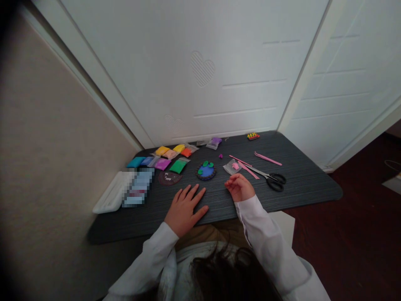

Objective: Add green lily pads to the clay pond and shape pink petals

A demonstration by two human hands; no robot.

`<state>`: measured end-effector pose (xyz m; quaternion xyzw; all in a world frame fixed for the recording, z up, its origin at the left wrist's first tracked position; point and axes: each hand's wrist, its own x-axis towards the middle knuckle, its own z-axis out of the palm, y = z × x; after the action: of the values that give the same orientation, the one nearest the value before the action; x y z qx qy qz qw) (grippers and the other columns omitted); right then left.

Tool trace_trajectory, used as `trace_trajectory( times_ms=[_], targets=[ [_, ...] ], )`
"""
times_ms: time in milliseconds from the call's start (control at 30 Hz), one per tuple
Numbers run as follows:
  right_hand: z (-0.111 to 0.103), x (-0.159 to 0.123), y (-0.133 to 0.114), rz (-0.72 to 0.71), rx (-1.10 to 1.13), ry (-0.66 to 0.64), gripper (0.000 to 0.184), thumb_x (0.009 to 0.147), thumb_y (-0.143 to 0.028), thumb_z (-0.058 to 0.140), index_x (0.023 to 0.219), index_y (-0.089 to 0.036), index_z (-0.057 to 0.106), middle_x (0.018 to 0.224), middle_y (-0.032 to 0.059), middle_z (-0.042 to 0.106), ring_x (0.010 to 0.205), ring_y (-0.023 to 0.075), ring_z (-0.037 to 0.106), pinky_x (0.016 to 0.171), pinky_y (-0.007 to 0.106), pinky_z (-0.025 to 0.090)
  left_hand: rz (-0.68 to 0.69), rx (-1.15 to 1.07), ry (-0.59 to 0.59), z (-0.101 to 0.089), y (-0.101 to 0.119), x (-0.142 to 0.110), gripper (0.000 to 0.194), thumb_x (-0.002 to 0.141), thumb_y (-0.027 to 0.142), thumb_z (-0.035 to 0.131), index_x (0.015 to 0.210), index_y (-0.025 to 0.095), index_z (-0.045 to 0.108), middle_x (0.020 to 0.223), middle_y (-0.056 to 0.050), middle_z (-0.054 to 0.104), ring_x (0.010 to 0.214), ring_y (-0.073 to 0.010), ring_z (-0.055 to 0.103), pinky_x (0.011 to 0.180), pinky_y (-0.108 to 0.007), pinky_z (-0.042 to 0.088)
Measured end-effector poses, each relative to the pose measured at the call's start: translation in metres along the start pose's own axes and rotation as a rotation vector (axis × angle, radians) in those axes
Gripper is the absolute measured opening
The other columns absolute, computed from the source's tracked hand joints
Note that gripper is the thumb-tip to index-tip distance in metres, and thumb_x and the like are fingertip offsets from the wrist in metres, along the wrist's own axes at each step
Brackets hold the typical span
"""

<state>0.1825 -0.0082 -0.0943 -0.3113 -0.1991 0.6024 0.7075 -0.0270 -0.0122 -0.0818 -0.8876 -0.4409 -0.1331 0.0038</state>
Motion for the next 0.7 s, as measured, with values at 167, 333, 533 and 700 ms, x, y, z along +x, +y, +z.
trace_trajectory(
  times_ms=[167,333,533,700],
  targets=[
    [-0.001,0.001,0.001,0.0,-0.007,-0.008,0.015,0.051,-0.006,0.051,0.056,-0.019,0.056,0.05,-0.0037,0.055,0.054,0.0085,0.053,0.062,0.025,0.045,-0.005,0.006,-0.018,0.001,-0.001,0.0,0.054,0.078,0.055,0.032,0.126,0.03,0.035,0.133,-0.004,0.037,0.123,-0.0268,0.028,0.099,-0.047,0.021],
    [-0.001,0.001,0.001,-0.008,-0.005,-0.005,0.015,0.052,-0.006,0.05,0.057,-0.019,0.056,0.051,-0.0038,0.055,0.054,0.0083,0.053,0.063,0.026,0.045,0.075,-0.033,-0.07,-0.004,-0.003,-0.002,0.053,0.078,0.056,0.032,0.125,0.034,0.035,0.133,-0.002,0.036,0.124,-0.0266,0.026,0.099,-0.05,0.018],
    [-0.001,0.001,0.002,-0.004,-0.005,0.0,0.015,0.052,-0.006,0.05,0.056,-0.019,0.055,0.051,-0.0036,0.055,0.054,0.0085,0.053,0.062,0.026,0.045,0.068,-0.183,-0.01,-0.003,-0.01,-0.001,0.046,0.079,0.046,0.041,0.123,0.032,0.039,0.127,-0.003,0.043,0.119,-0.0237,0.032,0.097,-0.045,0.025],
    [-0.002,0.001,0.001,0.01,-0.001,0.002,0.016,0.054,-0.005,0.049,0.058,-0.019,0.055,0.05,-0.0036,0.055,0.054,0.0089,0.053,0.062,0.027,0.045,-0.077,-0.279,0.096,0.003,-0.016,0.003,0.034,0.077,0.038,0.048,0.107,0.022,0.054,0.104,-0.004,0.057,0.101,-0.0196,0.046,0.09,-0.037,0.035]
  ],
)
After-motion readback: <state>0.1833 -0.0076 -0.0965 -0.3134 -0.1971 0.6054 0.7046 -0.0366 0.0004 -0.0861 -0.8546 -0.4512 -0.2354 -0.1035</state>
